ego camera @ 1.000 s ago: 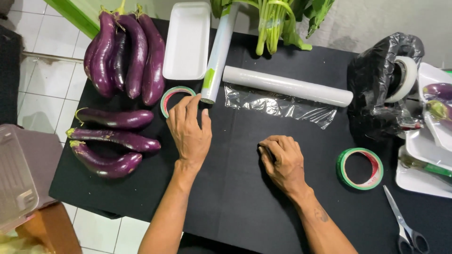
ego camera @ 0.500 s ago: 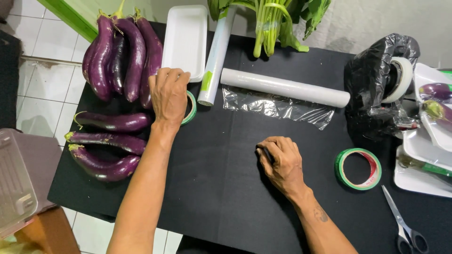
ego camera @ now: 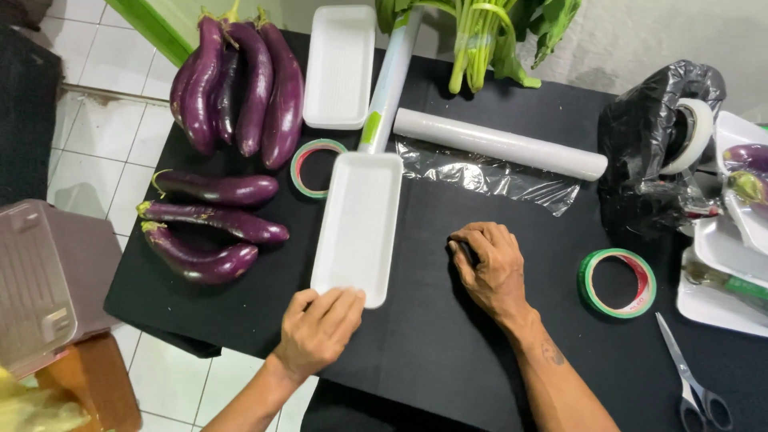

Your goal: Packaging eggplants into trays using plastic wrap and tape.

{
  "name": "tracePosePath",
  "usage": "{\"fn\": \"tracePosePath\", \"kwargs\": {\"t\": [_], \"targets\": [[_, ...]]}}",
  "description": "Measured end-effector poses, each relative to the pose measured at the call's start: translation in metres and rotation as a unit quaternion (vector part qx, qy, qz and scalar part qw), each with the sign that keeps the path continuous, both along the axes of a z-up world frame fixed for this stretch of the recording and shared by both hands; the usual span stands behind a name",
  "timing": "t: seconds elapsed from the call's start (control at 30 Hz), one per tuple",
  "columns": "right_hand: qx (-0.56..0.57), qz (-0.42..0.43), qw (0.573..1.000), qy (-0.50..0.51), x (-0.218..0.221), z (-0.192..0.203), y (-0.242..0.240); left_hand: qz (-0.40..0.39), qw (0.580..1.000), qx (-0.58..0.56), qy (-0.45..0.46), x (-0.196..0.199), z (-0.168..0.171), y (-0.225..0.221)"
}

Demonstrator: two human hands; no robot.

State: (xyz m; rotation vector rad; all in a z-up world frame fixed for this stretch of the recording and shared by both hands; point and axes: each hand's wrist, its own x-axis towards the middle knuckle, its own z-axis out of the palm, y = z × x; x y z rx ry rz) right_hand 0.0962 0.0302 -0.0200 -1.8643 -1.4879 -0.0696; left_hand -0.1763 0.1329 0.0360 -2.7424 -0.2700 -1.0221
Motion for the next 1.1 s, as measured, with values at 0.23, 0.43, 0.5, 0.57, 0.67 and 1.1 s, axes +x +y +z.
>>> {"fn": "tracePosePath", "kwargs": {"t": [0.23,0.43,0.5,0.57,0.67,1.1], "targets": [[0.005,0.005,1.0,0.005,-0.002,0.0,-0.001,-0.022,0.999,-0.019,0.034,-0.019,-0.018,-0.027],[0.018,0.01,1.0,-0.009,-0.002,-0.002,-0.002,-0.027,0.993,-0.085,0.074,-0.021,-0.034,-0.006],[-0.021,-0.039,0.999,0.023,-0.003,-0.008,-0.001,0.078,0.994,-0.072,-0.036,-0.029,-0.052,0.017],[-0.024,-0.037,0.999,0.028,-0.004,-0.006,-0.002,0.194,0.977,-0.072,-0.048,-0.049,-0.026,0.033],[-0.026,-0.04,0.998,0.034,-0.004,-0.007,-0.002,0.364,0.923,-0.127,-0.005,-0.084,-0.016,0.047],[-0.019,-0.046,0.997,0.051,-0.002,-0.012,0.0,0.292,0.946,-0.071,0.12,-0.11,0.01,0.058]]}}
